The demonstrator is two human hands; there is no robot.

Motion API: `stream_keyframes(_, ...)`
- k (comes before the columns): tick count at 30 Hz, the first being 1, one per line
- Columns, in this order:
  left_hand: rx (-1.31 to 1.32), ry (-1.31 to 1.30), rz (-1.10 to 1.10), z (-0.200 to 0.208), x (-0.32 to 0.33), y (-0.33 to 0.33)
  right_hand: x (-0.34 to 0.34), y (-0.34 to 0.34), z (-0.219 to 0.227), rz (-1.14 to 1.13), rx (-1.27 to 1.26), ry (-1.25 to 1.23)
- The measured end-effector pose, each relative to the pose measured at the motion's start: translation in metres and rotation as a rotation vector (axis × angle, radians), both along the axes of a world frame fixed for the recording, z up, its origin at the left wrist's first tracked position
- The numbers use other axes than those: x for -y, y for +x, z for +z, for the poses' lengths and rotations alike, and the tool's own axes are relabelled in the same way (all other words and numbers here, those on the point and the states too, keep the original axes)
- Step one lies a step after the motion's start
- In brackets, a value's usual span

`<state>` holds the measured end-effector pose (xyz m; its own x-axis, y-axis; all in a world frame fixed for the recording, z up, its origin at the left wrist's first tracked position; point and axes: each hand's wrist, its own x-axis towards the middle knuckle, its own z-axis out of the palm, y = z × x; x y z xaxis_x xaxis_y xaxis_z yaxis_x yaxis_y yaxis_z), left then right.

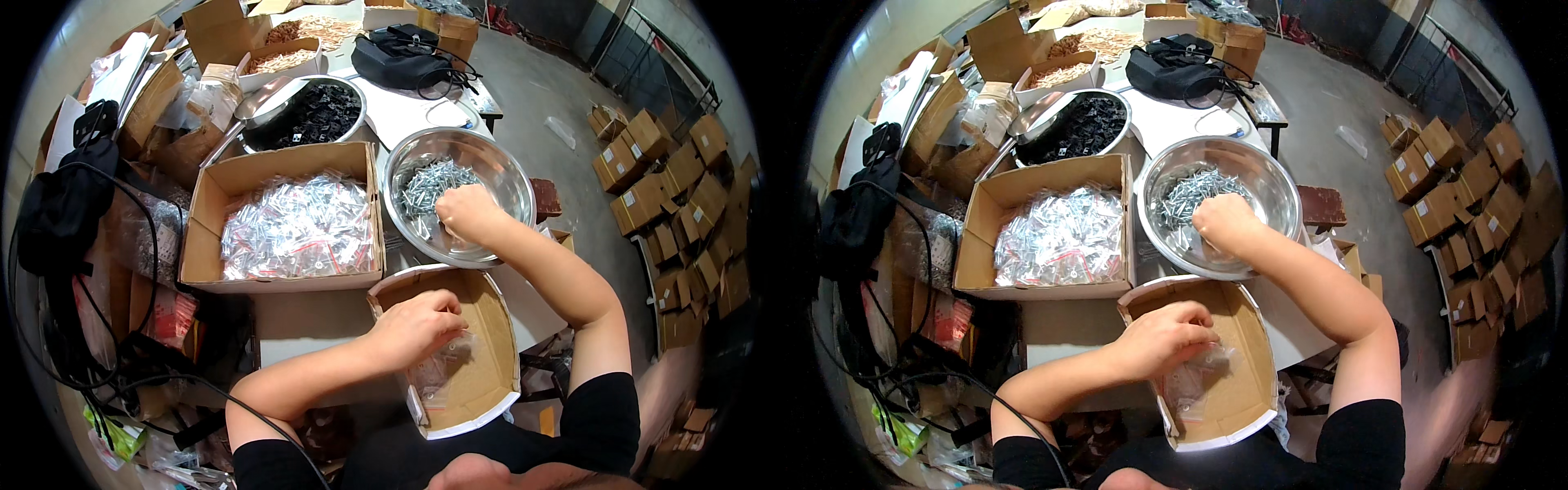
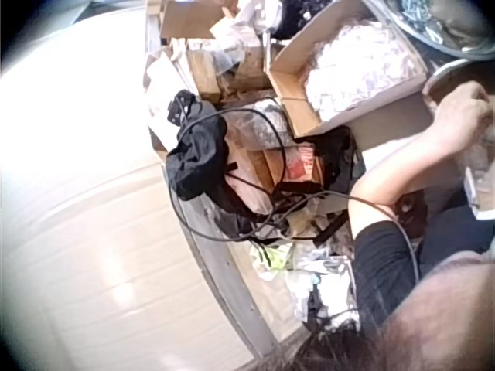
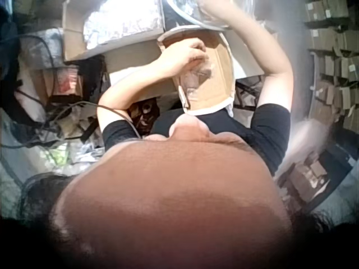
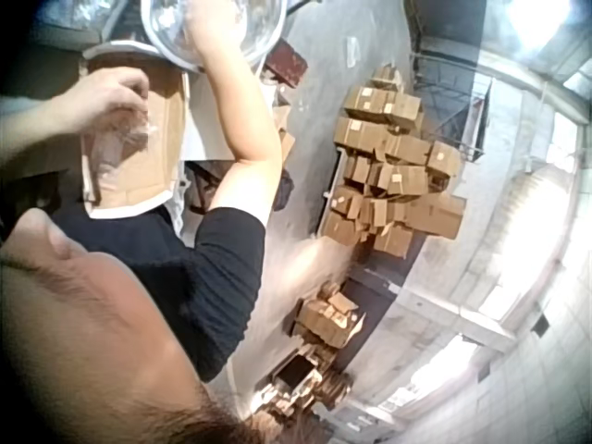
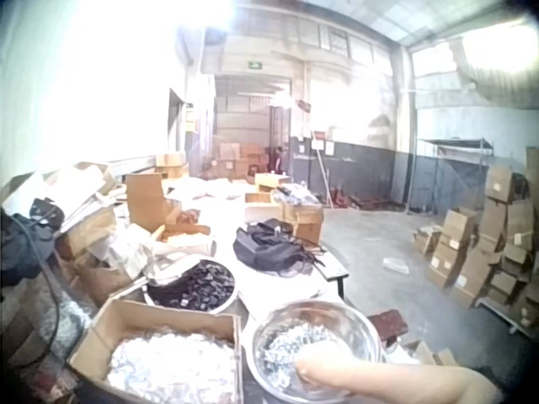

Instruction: The person picks individual screws from a metal bowl and places them into small clear plastic bags. They then seal the bags and place them into a cardboard box. The process is repeated continuously throughout the clip.

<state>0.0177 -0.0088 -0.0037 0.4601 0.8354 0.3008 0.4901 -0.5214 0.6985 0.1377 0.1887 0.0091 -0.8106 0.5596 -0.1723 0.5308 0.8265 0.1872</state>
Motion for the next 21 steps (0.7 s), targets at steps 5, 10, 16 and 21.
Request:
stream_keyframes(5,0.078,-0.12,0.01,0.005,-0.001,-0.001,-0.008,0.004,-0.001,-0.031,-0.038,-0.063)
stream_keyframes(10,0.333,-0.004,0.08,0.002,-0.006,-0.003,-0.012,0.026,0.012,-0.085,-0.367,-0.455)
stream_keyframes(16,0.278,0.004,0.092,0.023,-0.002,-0.009,0.021,0.041,0.033,-0.191,-0.771,-0.823)
stream_keyframes(21,0.256,-0.129,0.075,0.024,-0.001,-0.01,0.037,0.047,0.022,-0.21,-0.944,-0.947)
